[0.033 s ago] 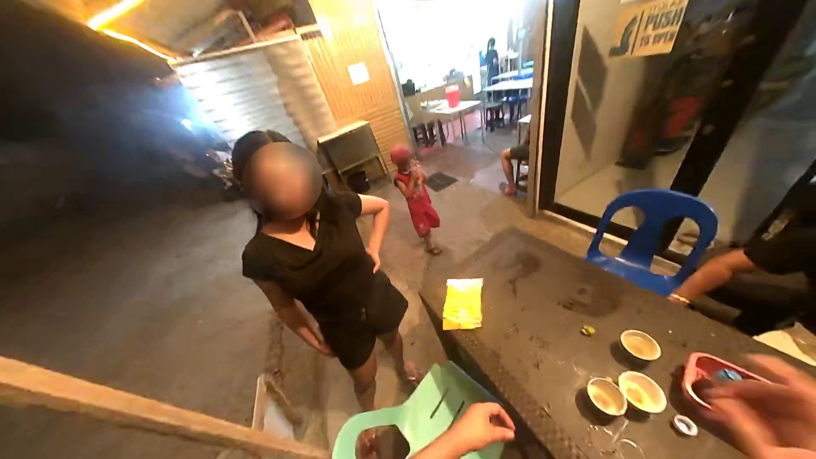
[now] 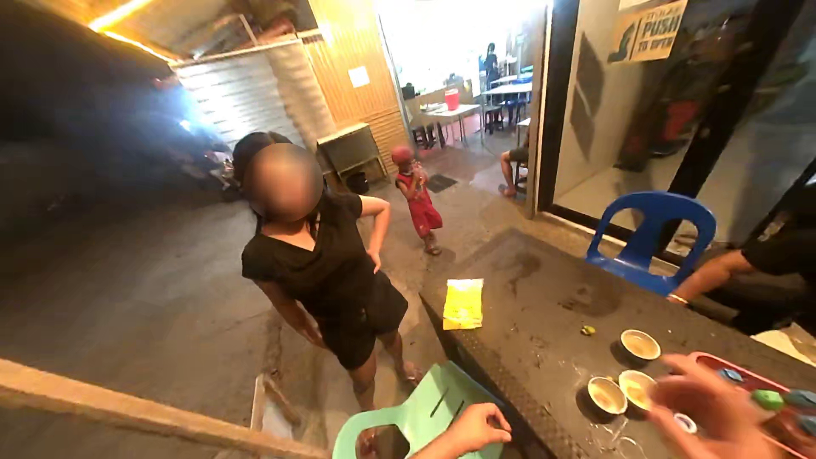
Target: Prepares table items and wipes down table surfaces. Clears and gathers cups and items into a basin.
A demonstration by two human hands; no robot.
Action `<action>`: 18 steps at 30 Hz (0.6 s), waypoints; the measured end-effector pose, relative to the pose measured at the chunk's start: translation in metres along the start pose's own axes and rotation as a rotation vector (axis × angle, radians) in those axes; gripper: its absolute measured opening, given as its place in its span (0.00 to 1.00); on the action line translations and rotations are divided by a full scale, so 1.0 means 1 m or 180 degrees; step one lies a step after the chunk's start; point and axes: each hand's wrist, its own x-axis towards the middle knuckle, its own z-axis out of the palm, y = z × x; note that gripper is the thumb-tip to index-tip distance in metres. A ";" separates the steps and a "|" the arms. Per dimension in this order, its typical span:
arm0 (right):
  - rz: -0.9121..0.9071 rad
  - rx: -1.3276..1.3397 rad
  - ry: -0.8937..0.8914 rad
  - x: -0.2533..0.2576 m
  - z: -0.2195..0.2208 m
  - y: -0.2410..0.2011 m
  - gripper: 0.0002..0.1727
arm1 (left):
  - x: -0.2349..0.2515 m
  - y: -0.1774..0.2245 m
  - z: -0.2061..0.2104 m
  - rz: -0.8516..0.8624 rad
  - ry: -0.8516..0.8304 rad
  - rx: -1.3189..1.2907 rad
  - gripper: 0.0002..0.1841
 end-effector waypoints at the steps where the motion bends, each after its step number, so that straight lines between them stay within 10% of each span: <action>1: -0.0267 -0.0339 -0.0442 0.006 0.036 -0.016 0.29 | -0.005 -0.010 -0.001 0.0003 0.0001 -0.0011 0.17; 4: -0.0321 -0.0871 -0.1362 0.016 0.118 0.009 0.10 | -0.018 -0.025 -0.011 0.0080 0.0092 -0.0149 0.14; 9: 0.1646 -0.0705 -0.3689 -0.043 0.155 0.076 0.22 | -0.042 -0.043 -0.025 -0.0045 0.0252 -0.0358 0.11; 18: 0.4531 -0.0298 -0.2176 -0.244 0.056 0.125 0.43 | -0.028 -0.103 0.012 -0.0591 -0.1245 -0.0262 0.22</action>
